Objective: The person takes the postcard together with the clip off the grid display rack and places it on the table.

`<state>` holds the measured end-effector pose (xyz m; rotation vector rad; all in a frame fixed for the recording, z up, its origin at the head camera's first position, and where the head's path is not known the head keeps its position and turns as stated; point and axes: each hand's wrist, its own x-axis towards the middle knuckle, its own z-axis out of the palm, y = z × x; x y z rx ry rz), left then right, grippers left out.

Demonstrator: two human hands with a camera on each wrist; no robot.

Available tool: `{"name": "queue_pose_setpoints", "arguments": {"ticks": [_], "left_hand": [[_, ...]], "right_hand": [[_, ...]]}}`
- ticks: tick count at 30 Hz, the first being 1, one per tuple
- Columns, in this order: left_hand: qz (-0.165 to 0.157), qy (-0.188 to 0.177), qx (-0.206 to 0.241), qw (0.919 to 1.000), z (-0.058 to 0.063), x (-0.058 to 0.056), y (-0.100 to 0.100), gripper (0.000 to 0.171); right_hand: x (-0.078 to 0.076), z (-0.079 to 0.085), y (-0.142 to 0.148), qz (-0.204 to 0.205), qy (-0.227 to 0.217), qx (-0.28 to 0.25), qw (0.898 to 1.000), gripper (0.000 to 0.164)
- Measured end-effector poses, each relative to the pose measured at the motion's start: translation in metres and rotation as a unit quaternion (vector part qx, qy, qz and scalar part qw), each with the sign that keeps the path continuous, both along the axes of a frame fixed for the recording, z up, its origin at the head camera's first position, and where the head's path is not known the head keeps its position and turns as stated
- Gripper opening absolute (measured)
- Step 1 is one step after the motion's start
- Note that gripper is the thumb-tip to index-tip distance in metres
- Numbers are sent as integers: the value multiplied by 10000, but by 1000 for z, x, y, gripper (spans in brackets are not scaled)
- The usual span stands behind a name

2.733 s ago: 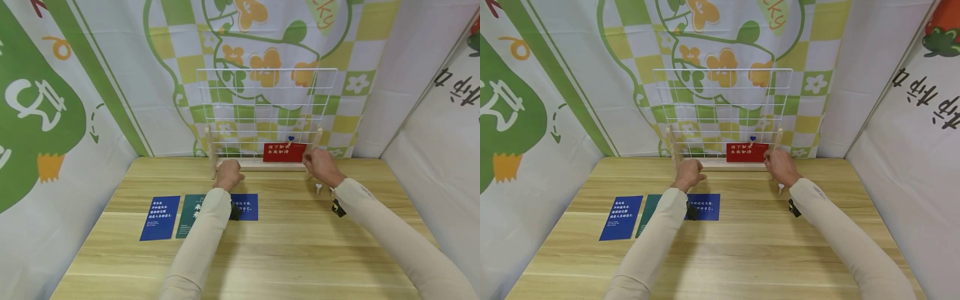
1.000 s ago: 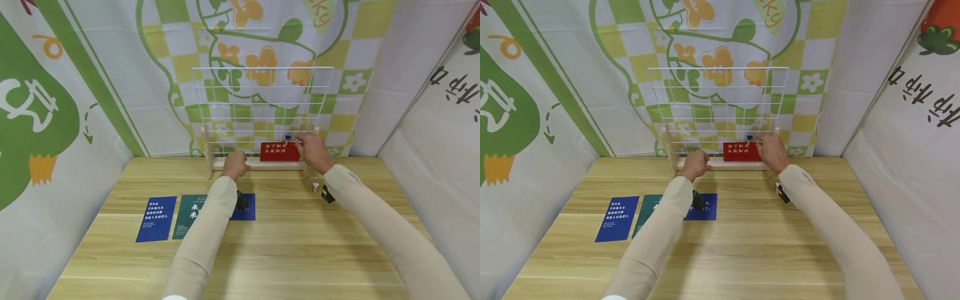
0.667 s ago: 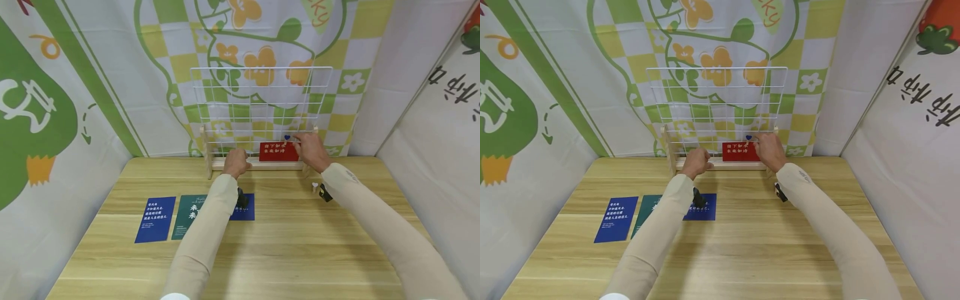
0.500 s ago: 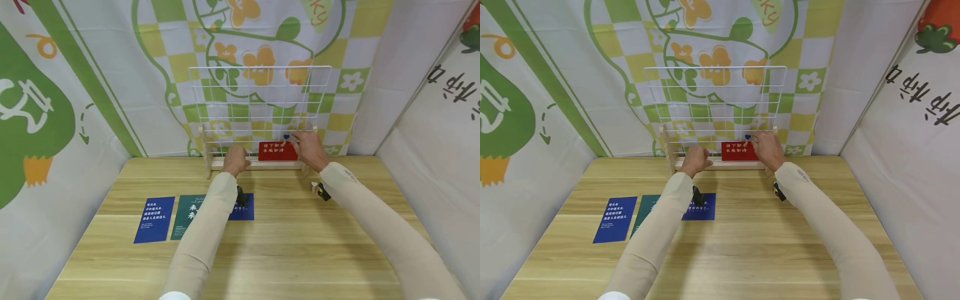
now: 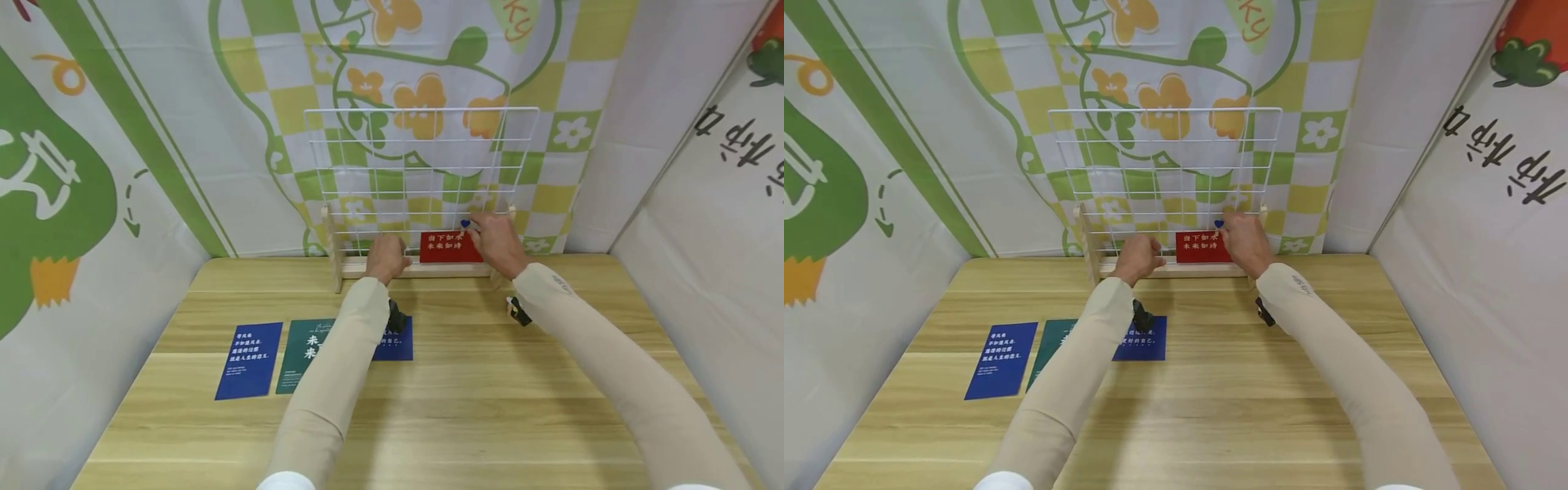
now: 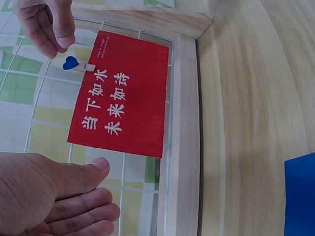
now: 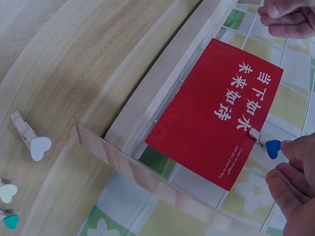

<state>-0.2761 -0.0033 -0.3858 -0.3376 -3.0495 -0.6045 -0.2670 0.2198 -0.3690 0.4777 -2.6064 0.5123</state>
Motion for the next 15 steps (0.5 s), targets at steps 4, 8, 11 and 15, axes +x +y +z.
{"name": "queue_pose_setpoints", "arguments": {"ticks": [4, 8, 11, 15], "left_hand": [[17, -1, 5, 10000, 2, -1, 5, 25], [28, -25, -73, 10000, 4, -3, 10, 20], [0, 3, -70, 10000, 6, -4, 14, 24], [14, 17, -60, 10000, 9, -6, 19, 24]], "right_hand": [[1, 0, -1, 21, -32, -48, 10000, 25], [2, 2, -3, 21, -16, 9, 10000, 22], [1, 2, -6, 58, 24, 140, 9999, 22], [-1, 1, -9, 99, 112, 512, 9986, 17]]}}
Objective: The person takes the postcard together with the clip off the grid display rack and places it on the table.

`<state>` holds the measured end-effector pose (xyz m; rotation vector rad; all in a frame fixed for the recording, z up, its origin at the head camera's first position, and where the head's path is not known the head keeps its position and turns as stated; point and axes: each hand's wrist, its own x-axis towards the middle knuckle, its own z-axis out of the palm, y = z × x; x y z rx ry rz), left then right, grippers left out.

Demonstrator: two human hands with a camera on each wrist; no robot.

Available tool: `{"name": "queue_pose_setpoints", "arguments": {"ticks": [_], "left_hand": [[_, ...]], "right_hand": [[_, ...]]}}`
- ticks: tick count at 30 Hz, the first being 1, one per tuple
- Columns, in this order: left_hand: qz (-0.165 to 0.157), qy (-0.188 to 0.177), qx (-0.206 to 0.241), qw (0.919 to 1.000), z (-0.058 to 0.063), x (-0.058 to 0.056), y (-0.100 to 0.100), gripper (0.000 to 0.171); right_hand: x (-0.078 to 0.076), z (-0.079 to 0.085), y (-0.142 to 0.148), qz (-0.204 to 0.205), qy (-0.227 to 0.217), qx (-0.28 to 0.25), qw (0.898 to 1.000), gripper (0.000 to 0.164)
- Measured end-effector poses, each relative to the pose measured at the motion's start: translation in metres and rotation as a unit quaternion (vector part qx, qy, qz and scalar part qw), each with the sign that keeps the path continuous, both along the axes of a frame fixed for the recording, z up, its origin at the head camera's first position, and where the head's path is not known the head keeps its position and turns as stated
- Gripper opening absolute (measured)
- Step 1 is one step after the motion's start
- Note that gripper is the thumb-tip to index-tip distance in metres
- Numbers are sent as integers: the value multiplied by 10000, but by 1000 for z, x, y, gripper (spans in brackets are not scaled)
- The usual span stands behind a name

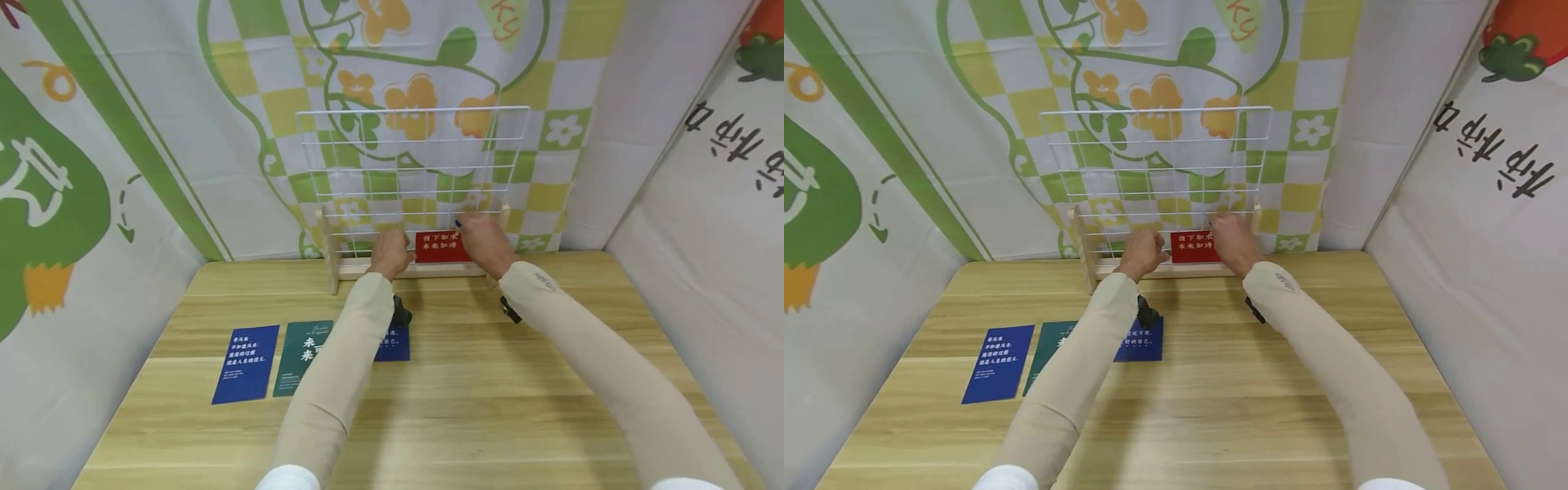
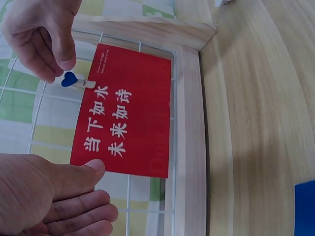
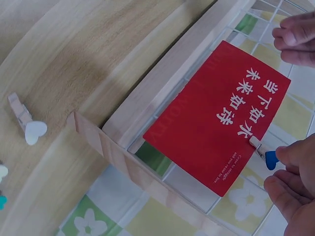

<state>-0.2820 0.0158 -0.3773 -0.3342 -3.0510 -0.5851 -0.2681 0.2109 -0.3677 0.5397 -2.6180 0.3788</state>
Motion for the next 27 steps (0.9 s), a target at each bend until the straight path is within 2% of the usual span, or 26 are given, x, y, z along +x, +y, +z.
{"name": "queue_pose_setpoints", "arguments": {"ticks": [6, 13, 21, 27], "left_hand": [[162, -95, 52, 9998, 2, -3, 3, 21], [189, -157, 200, 9995, 1, -5, 6, 30], [215, -94, 149, 9996, 1, -7, 8, 21], [139, -56, 232, 9996, 0, -12, 8, 18]], "right_hand": [[-2, -1, -6, 28, 15, 490, 9988, 16], [-4, -6, -6, -20, 71, 554, 9984, 20], [-8, -9, -6, -94, 13, 695, 9975, 21], [-11, -10, -8, -169, 149, 824, 9963, 22]]}}
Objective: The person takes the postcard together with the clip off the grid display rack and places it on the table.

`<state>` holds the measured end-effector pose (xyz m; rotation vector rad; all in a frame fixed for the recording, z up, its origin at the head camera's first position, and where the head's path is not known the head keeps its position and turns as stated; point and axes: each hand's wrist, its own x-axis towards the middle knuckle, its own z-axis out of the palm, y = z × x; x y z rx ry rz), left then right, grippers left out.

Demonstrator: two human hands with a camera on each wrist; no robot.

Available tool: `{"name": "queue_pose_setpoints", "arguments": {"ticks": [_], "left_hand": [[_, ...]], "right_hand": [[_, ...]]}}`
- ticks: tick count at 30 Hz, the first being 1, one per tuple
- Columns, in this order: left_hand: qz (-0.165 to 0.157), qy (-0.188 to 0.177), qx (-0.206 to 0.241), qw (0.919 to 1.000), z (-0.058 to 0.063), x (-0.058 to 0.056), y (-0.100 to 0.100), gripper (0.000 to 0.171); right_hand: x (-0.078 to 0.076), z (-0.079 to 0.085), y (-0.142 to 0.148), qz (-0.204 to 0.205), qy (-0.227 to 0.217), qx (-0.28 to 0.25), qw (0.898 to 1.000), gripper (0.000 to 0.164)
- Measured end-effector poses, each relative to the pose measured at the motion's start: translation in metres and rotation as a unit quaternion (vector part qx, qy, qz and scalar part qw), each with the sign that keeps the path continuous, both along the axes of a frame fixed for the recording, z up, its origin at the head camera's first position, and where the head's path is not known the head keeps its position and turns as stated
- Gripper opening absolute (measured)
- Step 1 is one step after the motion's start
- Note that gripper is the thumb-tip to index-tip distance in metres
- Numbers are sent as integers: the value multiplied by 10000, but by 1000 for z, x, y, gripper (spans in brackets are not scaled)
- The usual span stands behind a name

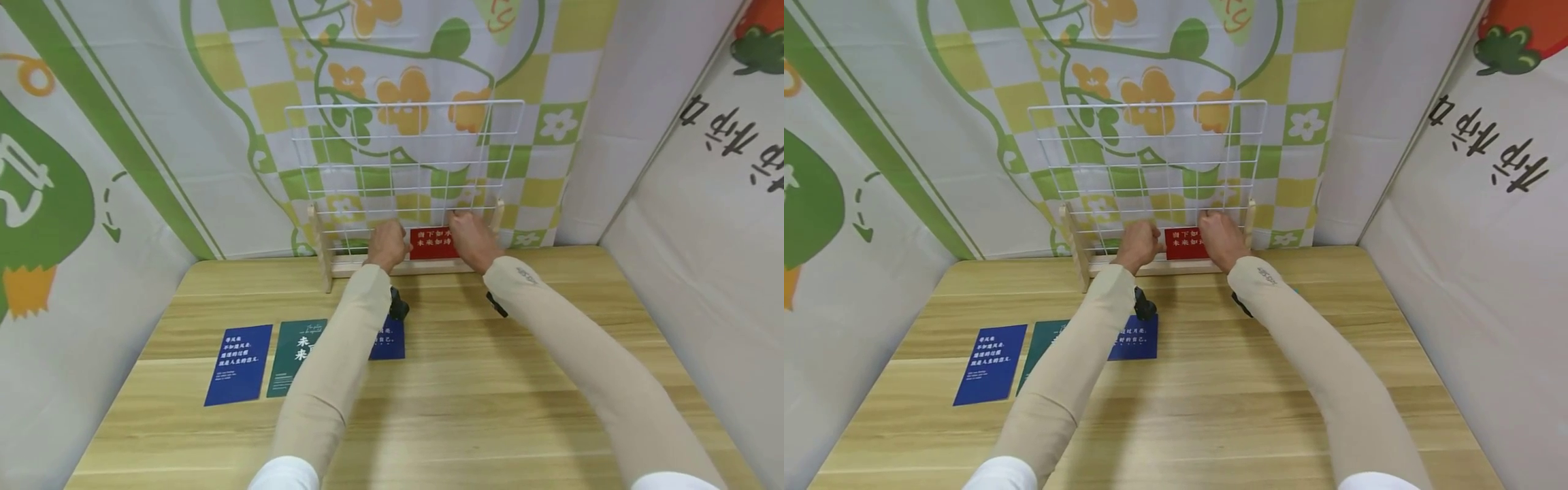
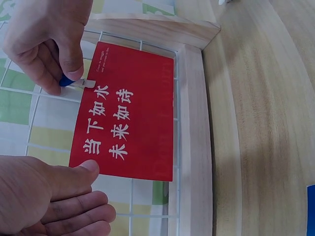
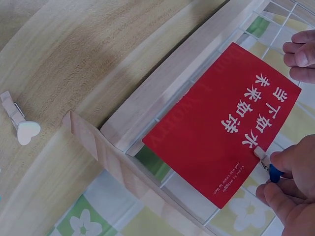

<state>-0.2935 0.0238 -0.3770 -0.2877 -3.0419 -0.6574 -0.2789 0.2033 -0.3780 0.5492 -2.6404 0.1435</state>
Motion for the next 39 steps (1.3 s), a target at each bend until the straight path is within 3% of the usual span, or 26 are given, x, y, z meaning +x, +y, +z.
{"name": "queue_pose_setpoints", "arguments": {"ticks": [25, 39], "left_hand": [[-32, 90, 47, 9999, -3, -8, 8, 17], [191, 269, 320, 9989, -7, -12, 8, 14]], "right_hand": [[-4, 4, -2, -234, -393, 0, 9990, 16], [-8, 4, -1, -222, -230, -63, 9995, 19]]}}
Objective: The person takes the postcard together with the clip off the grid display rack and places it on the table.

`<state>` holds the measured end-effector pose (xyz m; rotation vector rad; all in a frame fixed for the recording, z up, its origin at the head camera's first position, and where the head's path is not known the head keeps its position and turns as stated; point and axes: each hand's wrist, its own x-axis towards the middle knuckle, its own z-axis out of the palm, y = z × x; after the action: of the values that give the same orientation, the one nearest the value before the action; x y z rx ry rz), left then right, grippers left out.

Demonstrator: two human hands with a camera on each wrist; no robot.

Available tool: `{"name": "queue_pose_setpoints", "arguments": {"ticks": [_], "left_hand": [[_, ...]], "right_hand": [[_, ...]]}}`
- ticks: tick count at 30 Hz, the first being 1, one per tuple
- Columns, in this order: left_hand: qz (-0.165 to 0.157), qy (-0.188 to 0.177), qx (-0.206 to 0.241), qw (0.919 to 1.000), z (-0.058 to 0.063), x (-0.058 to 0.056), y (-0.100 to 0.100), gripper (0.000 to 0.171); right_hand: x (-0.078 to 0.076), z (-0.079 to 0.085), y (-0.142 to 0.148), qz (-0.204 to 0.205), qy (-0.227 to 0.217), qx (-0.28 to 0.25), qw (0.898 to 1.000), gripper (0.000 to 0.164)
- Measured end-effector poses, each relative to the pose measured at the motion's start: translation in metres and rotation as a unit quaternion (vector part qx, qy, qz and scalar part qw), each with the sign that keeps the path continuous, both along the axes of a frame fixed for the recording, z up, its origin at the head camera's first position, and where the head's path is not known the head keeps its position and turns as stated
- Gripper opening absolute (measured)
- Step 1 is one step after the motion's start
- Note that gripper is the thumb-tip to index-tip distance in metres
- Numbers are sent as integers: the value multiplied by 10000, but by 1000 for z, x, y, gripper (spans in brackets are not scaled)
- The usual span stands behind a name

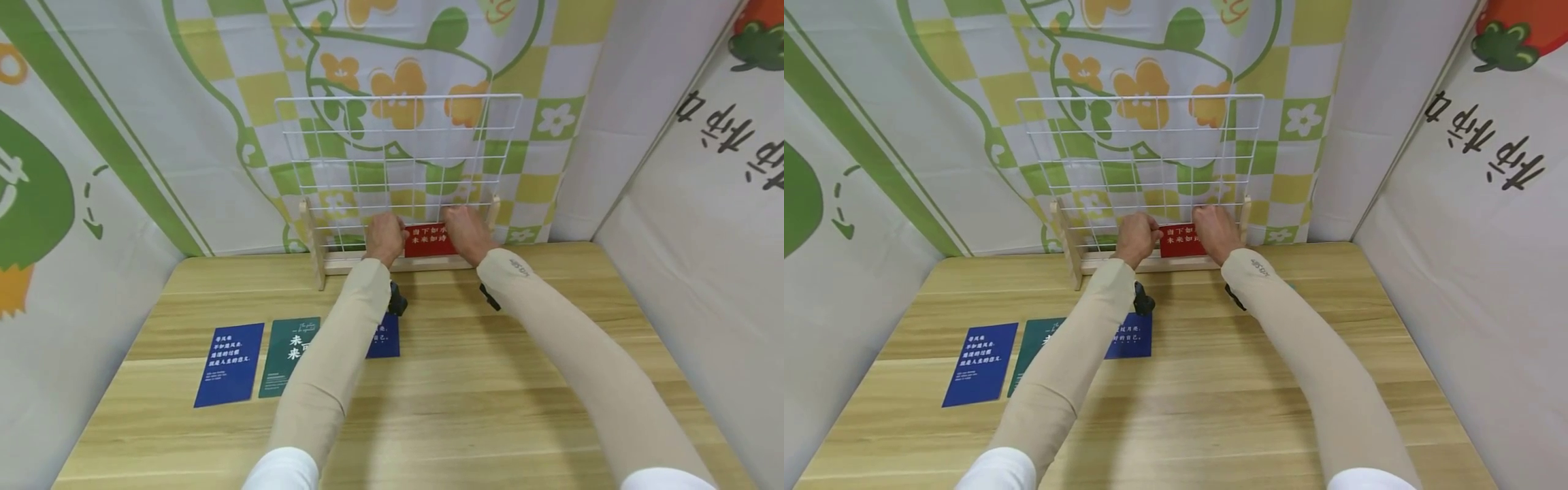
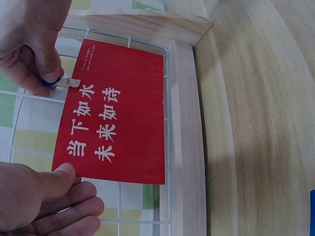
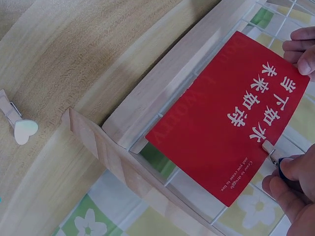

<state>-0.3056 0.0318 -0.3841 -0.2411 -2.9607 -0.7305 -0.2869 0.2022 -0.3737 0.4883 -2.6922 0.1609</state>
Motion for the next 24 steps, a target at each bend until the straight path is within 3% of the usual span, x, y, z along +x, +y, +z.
{"name": "queue_pose_setpoints", "arguments": {"ticks": [13, 24], "left_hand": [[-138, -3, -21, 9999, 3, 0, -3, 16], [-85, 37, -23, 10000, 3, 2, -1, 15]], "right_hand": [[-3, 10, 1, -84, -451, 185, 9988, 20], [0, 9, 1, 111, -207, 174, 9996, 20]]}}
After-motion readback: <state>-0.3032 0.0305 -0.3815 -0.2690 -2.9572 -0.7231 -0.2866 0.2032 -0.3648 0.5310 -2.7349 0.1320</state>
